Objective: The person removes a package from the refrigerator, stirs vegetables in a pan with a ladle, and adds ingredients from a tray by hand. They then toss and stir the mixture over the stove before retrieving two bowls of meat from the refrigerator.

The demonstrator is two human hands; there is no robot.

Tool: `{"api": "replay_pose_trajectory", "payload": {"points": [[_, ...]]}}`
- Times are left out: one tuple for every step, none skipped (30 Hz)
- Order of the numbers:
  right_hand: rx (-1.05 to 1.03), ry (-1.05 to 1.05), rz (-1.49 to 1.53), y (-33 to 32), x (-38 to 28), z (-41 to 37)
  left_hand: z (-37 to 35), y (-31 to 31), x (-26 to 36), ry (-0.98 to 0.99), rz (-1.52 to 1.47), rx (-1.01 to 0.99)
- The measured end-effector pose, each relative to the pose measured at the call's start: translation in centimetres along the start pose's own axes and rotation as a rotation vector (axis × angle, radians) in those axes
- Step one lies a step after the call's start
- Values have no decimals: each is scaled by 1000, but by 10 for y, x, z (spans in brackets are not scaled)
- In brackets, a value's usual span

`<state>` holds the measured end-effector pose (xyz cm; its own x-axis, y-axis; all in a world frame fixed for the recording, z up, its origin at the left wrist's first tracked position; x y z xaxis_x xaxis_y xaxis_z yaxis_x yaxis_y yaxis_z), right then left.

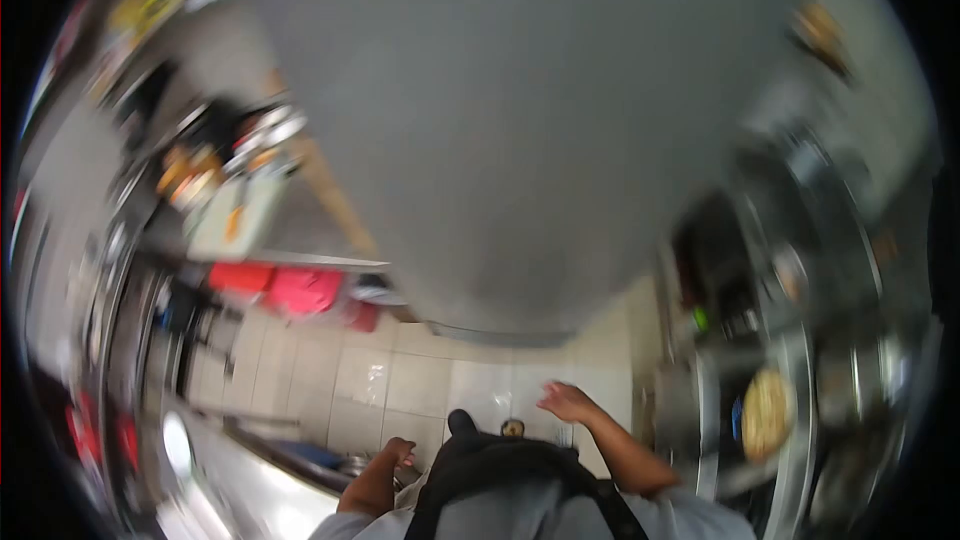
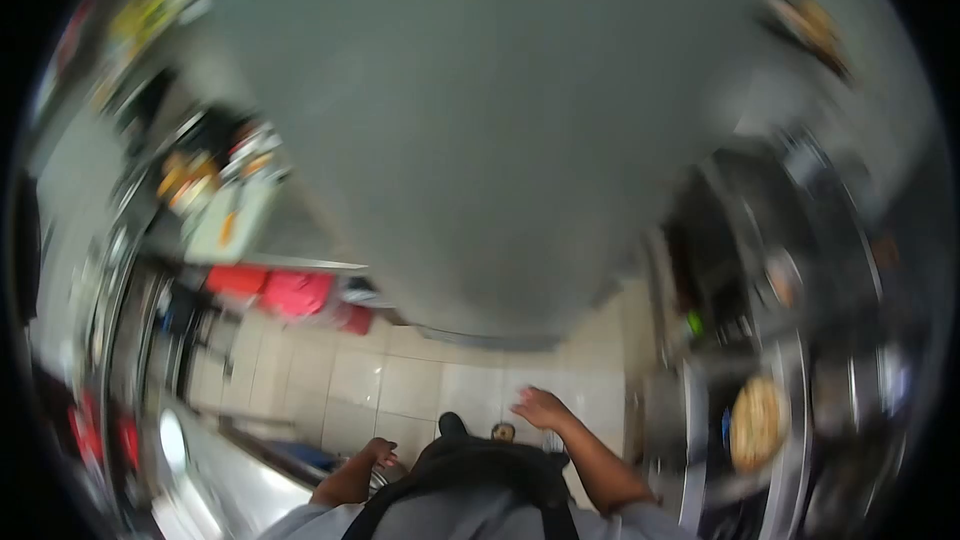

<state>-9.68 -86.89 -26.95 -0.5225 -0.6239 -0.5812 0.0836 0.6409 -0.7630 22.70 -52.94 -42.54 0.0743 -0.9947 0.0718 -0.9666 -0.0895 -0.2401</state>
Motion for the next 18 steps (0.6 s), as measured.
{"api": "replay_pose_trajectory", "payload": {"points": [[67, 107, 245, -8, -4, -26, -8, 9, 11, 34, -38, 32], [73, 149, 432, -28, -17, -55, 0, 21, 16, 113, -69, 31], [63, 148, 464, -30, -8, -74, 14, 36, 22, 184, -98, -5], [155, 152, 699, -46, -19, -113, 27, 51, 28, 254, -79, -65], [180, 136, 714, -65, -27, -148, 28, 67, 43, 343, 29, -109], [219, 150, 739, -81, -27, -181, 27, 83, 75, 763, 746, 72], [237, 146, 750, -92, -25, -211, 26, 104, 100, 1184, 1434, 255], [291, 175, 771, -101, -21, -241, 27, 124, 123, 1210, 1490, 234], [394, 181, 835, -110, -18, -270, 24, 144, 151, 1263, 1427, 87], [493, 180, 893, -118, -16, -302, 14, 167, 176, 1304, 1354, -57], [525, 192, 897, -123, -15, -329, 6, 185, 200, 1342, 1507, -27], [686, 264, 914, -125, -11, -357, -12, 205, 223, 1373, 1654, 8], [847, 336, 928, -122, -7, -383, -30, 214, 251, 863, 1023, -324], [973, 411, 973, -108, 4, -402, -90, 239, 267, 1062, 1199, -202], [1098, 487, 1020, -91, 14, -418, -75, 252, 284, 674, 639, -213], [1209, 590, 976, -77, 16, -433, -84, 264, 302, 647, 599, -177], [1317, 695, 923, -65, 18, -449, -113, 281, 318, 662, 706, -122], [1338, 817, 915, -51, 17, -459, -117, 293, 333, 684, 767, -107]]}}
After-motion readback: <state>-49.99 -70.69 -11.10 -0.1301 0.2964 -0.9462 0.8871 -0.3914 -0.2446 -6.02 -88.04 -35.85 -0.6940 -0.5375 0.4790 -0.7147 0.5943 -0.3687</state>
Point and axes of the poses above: each hand's wrist, its own z-axis towards the middle knuckle, its own y-axis out of the palm, x = y × z, the point moved 1 cm from there along z, towards the middle knuckle
